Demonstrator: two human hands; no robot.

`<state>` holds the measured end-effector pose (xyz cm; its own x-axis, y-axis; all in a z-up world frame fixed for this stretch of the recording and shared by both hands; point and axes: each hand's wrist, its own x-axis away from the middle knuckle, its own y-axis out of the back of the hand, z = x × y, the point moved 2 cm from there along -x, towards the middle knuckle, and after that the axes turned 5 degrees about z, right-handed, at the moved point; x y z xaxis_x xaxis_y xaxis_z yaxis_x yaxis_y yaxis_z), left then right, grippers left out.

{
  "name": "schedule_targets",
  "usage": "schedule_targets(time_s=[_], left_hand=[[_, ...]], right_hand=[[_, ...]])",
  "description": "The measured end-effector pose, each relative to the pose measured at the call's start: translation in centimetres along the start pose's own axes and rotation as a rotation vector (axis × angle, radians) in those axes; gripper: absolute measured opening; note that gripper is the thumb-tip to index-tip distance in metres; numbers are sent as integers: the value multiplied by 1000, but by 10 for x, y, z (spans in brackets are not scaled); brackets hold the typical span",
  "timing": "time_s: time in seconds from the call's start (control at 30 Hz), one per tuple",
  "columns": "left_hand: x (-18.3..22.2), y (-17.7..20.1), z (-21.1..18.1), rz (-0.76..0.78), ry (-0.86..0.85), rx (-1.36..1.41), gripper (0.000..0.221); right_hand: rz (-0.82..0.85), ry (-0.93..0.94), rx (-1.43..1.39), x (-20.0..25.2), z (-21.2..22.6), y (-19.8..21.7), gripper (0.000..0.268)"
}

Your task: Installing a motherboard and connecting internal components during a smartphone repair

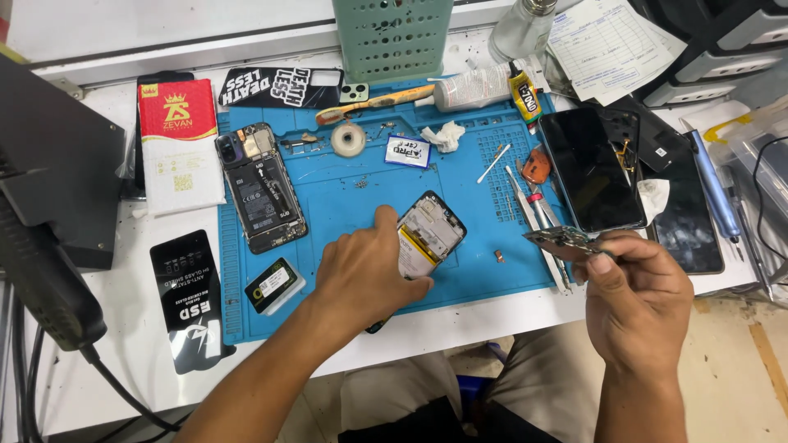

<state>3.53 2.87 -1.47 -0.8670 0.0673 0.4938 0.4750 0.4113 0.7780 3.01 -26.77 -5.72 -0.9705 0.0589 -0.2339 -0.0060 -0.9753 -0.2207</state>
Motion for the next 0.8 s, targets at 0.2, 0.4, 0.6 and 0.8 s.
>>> schedule_targets(time_s=[0.2, 0.4, 0.6, 0.8], left_hand=[[37, 4, -25, -11, -121, 79, 74], [72, 9, -54, 296, -117, 94, 74], [74, -21, -46, 117, -295, 97, 74], [74, -25, -45, 68, -350, 83, 75]], right_hand=[[-135, -55, -236, 17, 6, 36, 17], [-218, -54, -205, 28, 13, 59, 15], [-201, -61, -250, 29, 12, 58, 12], [-227, -73, -232, 28, 11, 59, 11]])
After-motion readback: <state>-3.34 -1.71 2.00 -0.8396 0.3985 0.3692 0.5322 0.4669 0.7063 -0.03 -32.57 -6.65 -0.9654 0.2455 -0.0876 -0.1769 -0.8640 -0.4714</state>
